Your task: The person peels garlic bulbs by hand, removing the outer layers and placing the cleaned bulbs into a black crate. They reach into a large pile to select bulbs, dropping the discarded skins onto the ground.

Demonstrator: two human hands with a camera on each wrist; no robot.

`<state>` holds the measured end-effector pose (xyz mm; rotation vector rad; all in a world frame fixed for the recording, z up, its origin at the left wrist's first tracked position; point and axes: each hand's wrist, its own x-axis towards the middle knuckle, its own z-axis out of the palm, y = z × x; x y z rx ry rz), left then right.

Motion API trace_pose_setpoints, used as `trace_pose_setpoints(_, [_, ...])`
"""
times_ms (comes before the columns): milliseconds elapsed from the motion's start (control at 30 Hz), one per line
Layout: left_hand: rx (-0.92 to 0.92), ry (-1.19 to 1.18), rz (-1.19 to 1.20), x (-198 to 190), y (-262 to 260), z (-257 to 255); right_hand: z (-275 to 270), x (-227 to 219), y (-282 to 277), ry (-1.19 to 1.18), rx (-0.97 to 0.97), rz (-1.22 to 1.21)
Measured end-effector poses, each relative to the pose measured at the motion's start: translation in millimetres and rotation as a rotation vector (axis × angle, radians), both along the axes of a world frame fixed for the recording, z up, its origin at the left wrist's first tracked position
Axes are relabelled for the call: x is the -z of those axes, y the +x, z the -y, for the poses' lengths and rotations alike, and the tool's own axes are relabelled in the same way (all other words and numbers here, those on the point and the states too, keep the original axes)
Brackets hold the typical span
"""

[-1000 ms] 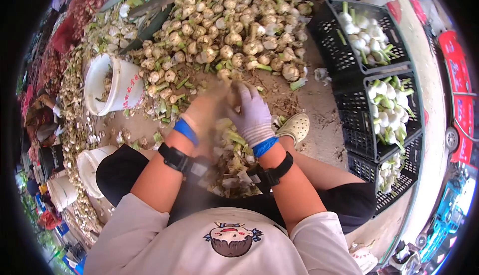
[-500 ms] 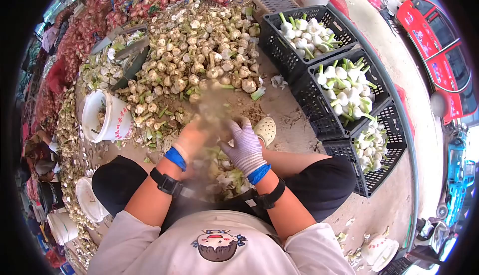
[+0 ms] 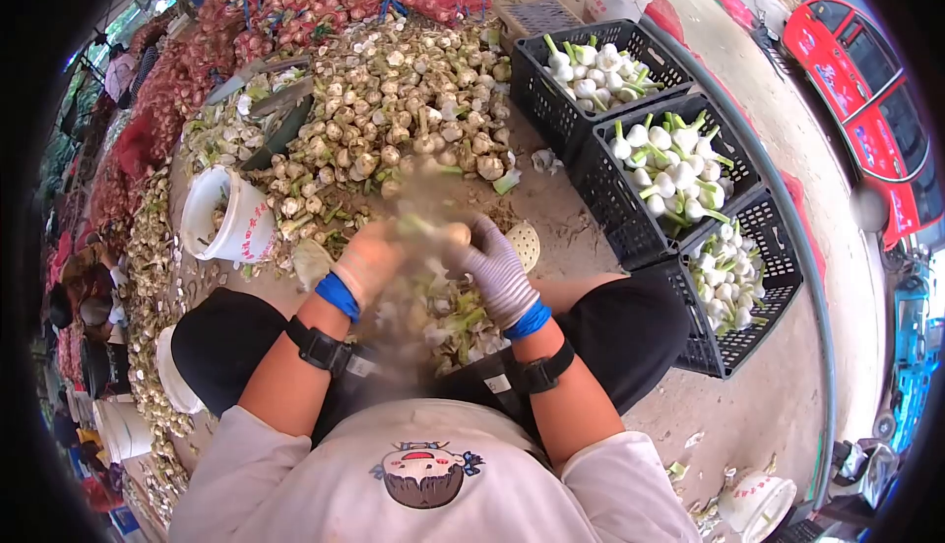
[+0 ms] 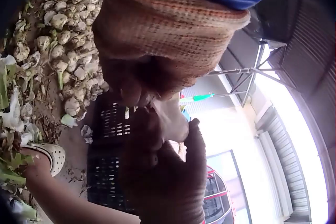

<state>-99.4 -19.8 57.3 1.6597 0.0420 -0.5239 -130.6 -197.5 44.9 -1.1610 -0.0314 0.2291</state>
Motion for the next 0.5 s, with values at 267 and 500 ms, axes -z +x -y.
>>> trace_pose_setpoints(267, [0.393, 0.057, 0.344, -24, -21, 6, -15, 11, 1, -0.462, 0.443, 0.386])
trace_pose_setpoints(500, [0.443, -0.398, 0.091, -8, -7, -34, -37, -39, -9, 0.276, 0.177, -0.545])
